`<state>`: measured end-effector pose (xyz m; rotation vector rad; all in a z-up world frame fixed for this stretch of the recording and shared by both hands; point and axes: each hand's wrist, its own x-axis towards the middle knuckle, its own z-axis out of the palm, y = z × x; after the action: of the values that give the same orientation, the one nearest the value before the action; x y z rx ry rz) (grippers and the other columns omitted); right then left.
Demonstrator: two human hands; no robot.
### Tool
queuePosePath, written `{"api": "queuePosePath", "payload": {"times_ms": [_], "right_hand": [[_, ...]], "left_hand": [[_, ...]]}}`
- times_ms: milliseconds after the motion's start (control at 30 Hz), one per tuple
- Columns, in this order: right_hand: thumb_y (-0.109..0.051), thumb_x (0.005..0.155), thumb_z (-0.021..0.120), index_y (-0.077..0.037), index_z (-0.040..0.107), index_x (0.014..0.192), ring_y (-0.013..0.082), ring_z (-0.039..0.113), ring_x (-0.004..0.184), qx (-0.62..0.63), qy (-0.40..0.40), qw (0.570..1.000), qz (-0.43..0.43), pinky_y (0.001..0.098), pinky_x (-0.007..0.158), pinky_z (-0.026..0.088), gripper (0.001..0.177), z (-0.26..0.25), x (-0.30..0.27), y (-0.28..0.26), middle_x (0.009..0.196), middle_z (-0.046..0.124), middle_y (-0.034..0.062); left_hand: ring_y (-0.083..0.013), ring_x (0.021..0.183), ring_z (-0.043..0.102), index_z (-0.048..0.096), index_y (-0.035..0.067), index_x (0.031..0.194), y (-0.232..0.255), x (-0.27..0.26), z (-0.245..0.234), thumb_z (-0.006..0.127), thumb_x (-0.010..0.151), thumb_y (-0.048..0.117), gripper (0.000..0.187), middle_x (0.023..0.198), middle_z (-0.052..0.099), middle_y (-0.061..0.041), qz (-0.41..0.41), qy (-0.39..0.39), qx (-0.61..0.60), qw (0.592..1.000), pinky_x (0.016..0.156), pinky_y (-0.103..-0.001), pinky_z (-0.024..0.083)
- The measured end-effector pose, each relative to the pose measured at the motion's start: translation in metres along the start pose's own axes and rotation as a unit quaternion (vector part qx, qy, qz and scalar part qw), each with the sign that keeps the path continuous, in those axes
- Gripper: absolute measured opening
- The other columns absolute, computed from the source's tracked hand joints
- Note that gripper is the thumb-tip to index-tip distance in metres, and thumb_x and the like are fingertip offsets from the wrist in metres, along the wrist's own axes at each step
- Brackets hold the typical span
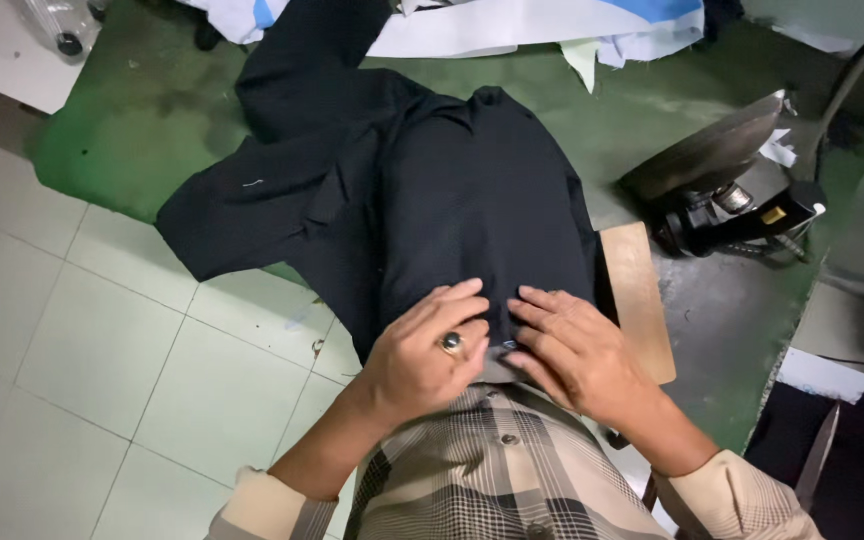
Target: The person irons a piece of dark fabric placed on a tailor's ham using a steam iron. They apply pressure with a wooden clapper and manipulate the fabric by hand to reposition it.
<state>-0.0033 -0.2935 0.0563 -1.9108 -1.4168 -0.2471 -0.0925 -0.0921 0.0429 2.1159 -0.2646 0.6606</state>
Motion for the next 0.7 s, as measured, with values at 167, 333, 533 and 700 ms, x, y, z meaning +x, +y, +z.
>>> {"api": "queuePosePath", "payload": {"times_ms": [167,333,533,700], "right_hand": [[-0.023,0.096,0.063,-0.004,0.076,0.104,0.0393,0.073,0.102,-0.008,0.003,1.0,0.001,0.0512,0.086,0.058,0.025,0.003,-0.003,0.009,0.108,0.073,0.0155],[-0.021,0.097,0.061,-0.001,0.072,0.087,0.0423,0.073,0.099,0.047,0.014,0.999,0.023,0.0536,0.084,0.059,0.025,-0.003,-0.007,0.016,0.105,0.073,0.0196],[-0.038,0.104,0.047,0.004,0.048,0.149,0.0399,0.039,0.149,-0.056,-0.113,0.992,-0.012,0.0502,0.122,0.025,0.062,0.007,-0.008,0.02,0.159,0.045,0.0246],[-0.045,0.105,0.035,-0.009,0.04,0.157,0.0339,0.026,0.156,-0.086,-0.142,0.986,-0.005,0.0497,0.128,0.009,0.063,0.009,-0.033,0.02,0.167,0.036,0.0116]], "left_hand": [[-0.0359,0.106,0.075,0.074,0.003,0.096,-0.002,-0.012,0.005,0.076,0.086,0.015,0.016,0.103,0.074,-0.011,0.009,-0.01,0.016,1.0,0.097,-0.047,0.057],[-0.0352,0.1,0.075,0.072,0.003,0.093,-0.003,-0.008,0.003,0.075,0.086,0.015,0.014,0.096,0.074,-0.01,0.005,-0.011,0.016,1.0,0.094,-0.047,0.058],[-0.0449,0.146,0.044,0.054,0.001,0.147,0.007,0.008,0.003,0.062,0.1,0.045,0.064,0.154,0.049,-0.024,0.018,-0.072,0.139,0.988,0.119,-0.057,0.029],[-0.0405,0.151,0.038,0.041,0.009,0.159,-0.004,-0.012,0.005,0.044,0.103,0.06,0.075,0.163,0.043,-0.017,0.031,-0.141,0.207,0.968,0.12,-0.062,0.019]]}}
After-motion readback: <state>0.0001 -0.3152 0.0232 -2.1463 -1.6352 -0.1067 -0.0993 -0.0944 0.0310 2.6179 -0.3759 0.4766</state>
